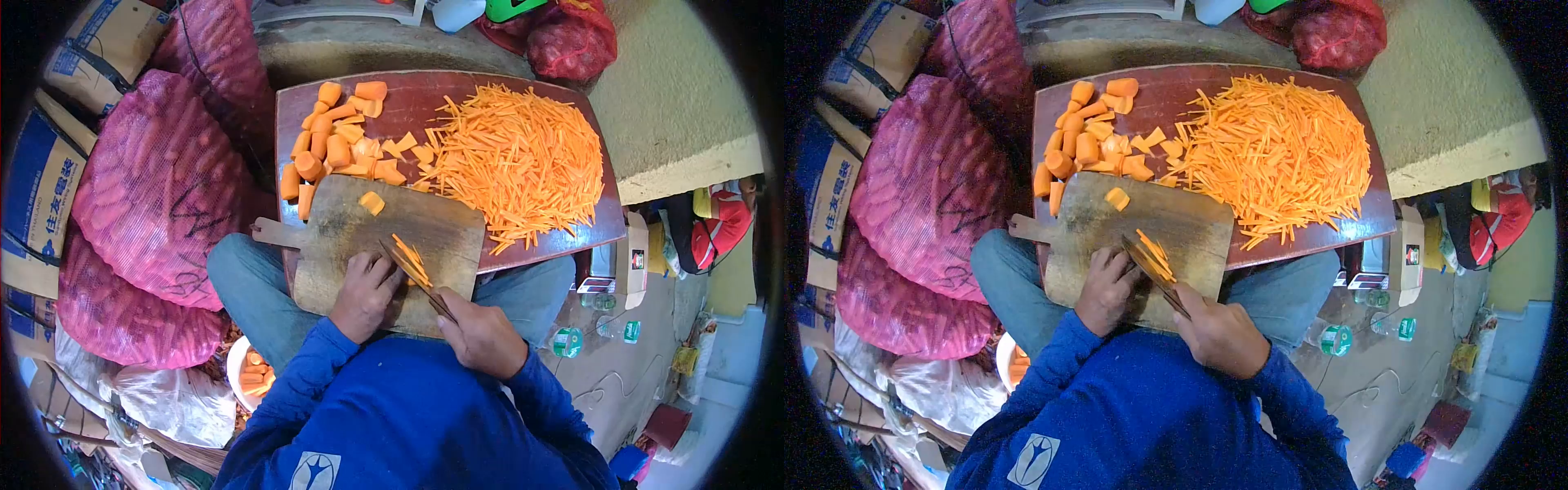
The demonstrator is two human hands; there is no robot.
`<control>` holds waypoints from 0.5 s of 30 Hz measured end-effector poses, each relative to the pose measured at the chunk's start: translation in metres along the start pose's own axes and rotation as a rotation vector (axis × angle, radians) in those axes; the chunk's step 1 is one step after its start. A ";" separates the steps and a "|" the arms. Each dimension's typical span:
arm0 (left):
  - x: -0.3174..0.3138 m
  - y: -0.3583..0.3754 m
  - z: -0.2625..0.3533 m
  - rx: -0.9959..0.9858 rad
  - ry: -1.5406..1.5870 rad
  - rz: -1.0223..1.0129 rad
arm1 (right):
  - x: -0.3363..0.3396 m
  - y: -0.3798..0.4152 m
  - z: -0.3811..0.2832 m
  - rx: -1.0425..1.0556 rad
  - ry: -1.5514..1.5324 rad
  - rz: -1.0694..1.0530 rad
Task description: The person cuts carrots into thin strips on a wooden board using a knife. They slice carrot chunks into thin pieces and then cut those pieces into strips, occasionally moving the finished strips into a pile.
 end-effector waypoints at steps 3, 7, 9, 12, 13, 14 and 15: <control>-0.002 -0.001 0.000 0.005 0.011 -0.021 | -0.011 -0.019 0.001 -0.027 0.001 0.021; 0.002 -0.001 0.002 -0.003 0.019 0.045 | -0.010 -0.035 -0.003 0.040 0.029 0.003; 0.001 0.000 0.001 0.005 0.049 0.058 | -0.001 -0.025 -0.006 0.084 0.025 0.022; 0.004 -0.001 0.002 0.028 0.073 0.071 | 0.003 -0.008 -0.005 0.023 0.038 0.004; 0.004 -0.001 0.003 0.030 0.063 0.058 | -0.004 -0.007 -0.003 0.021 0.061 0.006; 0.003 -0.001 0.003 0.027 0.064 0.055 | -0.009 -0.008 -0.001 0.016 0.083 0.013; 0.001 0.000 0.001 0.029 0.056 0.052 | -0.012 -0.014 -0.002 0.012 0.081 0.019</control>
Point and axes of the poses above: each hand's wrist, its own y-axis away from the middle knuckle, its own x-axis out of the back of the hand, z = x × y, the point moved 5 cm from there along -y, towards the middle knuckle, and after that the axes turned 9 degrees about y, right-handed, at the moved point
